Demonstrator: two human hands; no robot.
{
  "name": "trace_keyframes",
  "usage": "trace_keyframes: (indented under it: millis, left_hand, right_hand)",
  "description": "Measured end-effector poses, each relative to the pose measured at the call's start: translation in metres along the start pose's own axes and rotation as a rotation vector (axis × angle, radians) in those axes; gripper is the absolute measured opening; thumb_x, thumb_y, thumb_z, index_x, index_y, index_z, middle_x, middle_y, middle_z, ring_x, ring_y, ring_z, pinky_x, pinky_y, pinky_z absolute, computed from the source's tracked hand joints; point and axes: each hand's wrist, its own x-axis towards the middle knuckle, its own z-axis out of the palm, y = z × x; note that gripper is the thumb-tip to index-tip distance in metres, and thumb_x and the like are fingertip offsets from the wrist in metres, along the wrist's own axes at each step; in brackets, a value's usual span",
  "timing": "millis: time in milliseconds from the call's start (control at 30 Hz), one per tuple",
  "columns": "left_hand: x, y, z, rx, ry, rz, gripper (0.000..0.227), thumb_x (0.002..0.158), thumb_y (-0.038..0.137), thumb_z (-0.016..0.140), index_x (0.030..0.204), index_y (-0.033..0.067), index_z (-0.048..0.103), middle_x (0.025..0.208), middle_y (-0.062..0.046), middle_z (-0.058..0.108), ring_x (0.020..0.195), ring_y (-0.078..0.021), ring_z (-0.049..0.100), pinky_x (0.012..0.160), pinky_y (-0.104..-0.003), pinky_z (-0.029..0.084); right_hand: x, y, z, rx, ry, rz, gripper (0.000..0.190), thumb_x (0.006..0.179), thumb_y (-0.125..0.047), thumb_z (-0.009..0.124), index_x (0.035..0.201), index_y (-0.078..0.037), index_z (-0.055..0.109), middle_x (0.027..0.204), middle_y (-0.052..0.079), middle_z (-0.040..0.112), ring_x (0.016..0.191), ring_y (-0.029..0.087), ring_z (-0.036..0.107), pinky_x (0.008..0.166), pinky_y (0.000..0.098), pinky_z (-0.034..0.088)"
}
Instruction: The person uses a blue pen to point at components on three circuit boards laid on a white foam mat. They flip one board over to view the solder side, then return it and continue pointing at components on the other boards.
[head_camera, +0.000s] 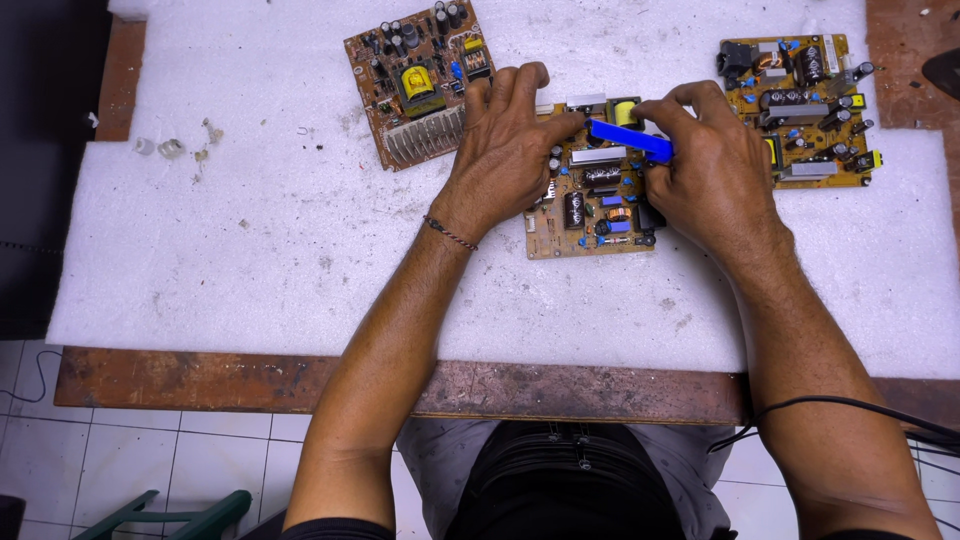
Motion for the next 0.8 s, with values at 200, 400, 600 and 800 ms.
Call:
trace_keyframes:
  millis: [200,400,600,800]
  left_hand:
    - [0.001,0.000,0.001,0.076,-0.072,-0.010,0.060,0.079,0.000,0.061,0.128,0.0320,0.073,0.136,-0.022,0.048,0.124,-0.0390,0.046,0.096,-0.056,0.033]
    - [0.016,-0.005,0.002,0.146,-0.112,0.089,0.037,0.086,0.005,0.070,0.111,0.0292,0.081,0.144,-0.027,0.048,0.126,-0.0427,0.044,0.101,-0.061,0.034]
    - [0.037,-0.001,0.003,0.181,-0.075,0.183,0.014,0.097,0.018,0.069,0.096,0.0240,0.081,0.127,-0.021,0.052,0.118,-0.0383,0.047,0.098,-0.056,0.037]
    - [0.038,-0.003,-0.008,0.241,-0.180,0.186,0.023,0.093,0.012,0.073,0.104,0.0276,0.084,0.132,-0.018,0.050,0.124,-0.0359,0.045,0.101,-0.056,0.035]
  right_hand:
    - [-0.001,-0.004,0.000,-0.012,-0.017,0.012,0.066,0.073,0.000,0.067,0.137,-0.012,0.075,0.129,0.014,0.065,0.095,0.043,0.071,0.061,0.0611,0.057]
    - [-0.002,-0.007,-0.009,-0.020,-0.041,0.043,0.065,0.075,0.002,0.066,0.138,-0.010,0.073,0.130,0.015,0.062,0.086,0.045,0.070,0.060,0.0656,0.057]
    - [-0.004,-0.003,-0.008,-0.036,-0.012,0.016,0.063,0.074,0.002,0.066,0.135,-0.011,0.073,0.127,0.012,0.064,0.087,0.042,0.070,0.060,0.0623,0.059]
    - [-0.003,-0.006,-0.010,-0.028,-0.024,0.018,0.062,0.075,0.000,0.068,0.136,-0.010,0.072,0.128,0.013,0.063,0.088,0.043,0.071,0.063,0.0604,0.059]
